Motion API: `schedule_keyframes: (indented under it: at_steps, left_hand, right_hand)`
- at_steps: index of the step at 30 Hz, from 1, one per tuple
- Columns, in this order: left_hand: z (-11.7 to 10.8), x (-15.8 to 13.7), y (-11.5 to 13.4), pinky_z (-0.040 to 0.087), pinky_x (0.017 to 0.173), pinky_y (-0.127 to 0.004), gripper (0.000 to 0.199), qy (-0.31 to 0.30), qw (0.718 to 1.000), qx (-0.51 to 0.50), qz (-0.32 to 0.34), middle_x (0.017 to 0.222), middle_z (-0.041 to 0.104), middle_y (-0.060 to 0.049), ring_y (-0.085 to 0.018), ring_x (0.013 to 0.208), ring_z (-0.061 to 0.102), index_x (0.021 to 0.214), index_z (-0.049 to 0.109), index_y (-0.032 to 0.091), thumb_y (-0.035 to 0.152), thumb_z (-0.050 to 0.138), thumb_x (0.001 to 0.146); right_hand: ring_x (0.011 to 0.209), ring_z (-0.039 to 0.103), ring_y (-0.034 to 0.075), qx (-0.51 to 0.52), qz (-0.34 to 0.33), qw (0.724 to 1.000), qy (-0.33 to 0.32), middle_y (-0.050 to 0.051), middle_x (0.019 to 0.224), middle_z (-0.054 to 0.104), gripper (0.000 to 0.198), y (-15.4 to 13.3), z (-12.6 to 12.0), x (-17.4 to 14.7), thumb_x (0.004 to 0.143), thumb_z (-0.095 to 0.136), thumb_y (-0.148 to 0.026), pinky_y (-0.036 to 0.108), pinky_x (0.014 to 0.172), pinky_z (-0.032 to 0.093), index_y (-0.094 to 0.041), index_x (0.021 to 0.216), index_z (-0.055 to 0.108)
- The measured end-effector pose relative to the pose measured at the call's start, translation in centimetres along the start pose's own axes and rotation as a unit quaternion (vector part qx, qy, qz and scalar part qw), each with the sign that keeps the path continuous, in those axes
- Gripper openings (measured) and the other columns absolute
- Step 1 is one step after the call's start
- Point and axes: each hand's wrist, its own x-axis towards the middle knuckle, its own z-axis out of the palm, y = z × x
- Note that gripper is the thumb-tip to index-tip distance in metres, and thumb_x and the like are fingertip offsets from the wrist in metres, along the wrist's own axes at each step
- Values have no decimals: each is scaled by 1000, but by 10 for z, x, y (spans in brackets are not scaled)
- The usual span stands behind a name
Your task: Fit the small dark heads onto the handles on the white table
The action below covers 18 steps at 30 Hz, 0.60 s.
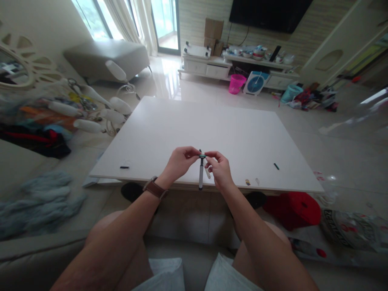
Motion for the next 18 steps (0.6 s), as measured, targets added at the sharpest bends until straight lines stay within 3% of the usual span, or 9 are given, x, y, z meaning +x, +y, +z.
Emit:
schedule_keyframes:
  at_steps: [10,18]
  left_hand:
    - [0,0,3,54,77,-30,15,-4,1000,-9,-9,88,76,-7,-19,83,71,87,74,17,29,69,80]
    - [0,1,-1,55,76,-33,21,-18,996,-85,-37,83,75,-7,-20,79,71,89,72,14,32,73,78]
  right_hand:
    - [52,55,8,2,0,1000,-3,-1,82,65,21,-1,0,-1,72,69,-35,21,44,34,-19,87,69]
    - [50,53,8,18,8,1000,0,-2,75,64,22,-1,1,1,71,68,-35,20,42,31,-19,85,68]
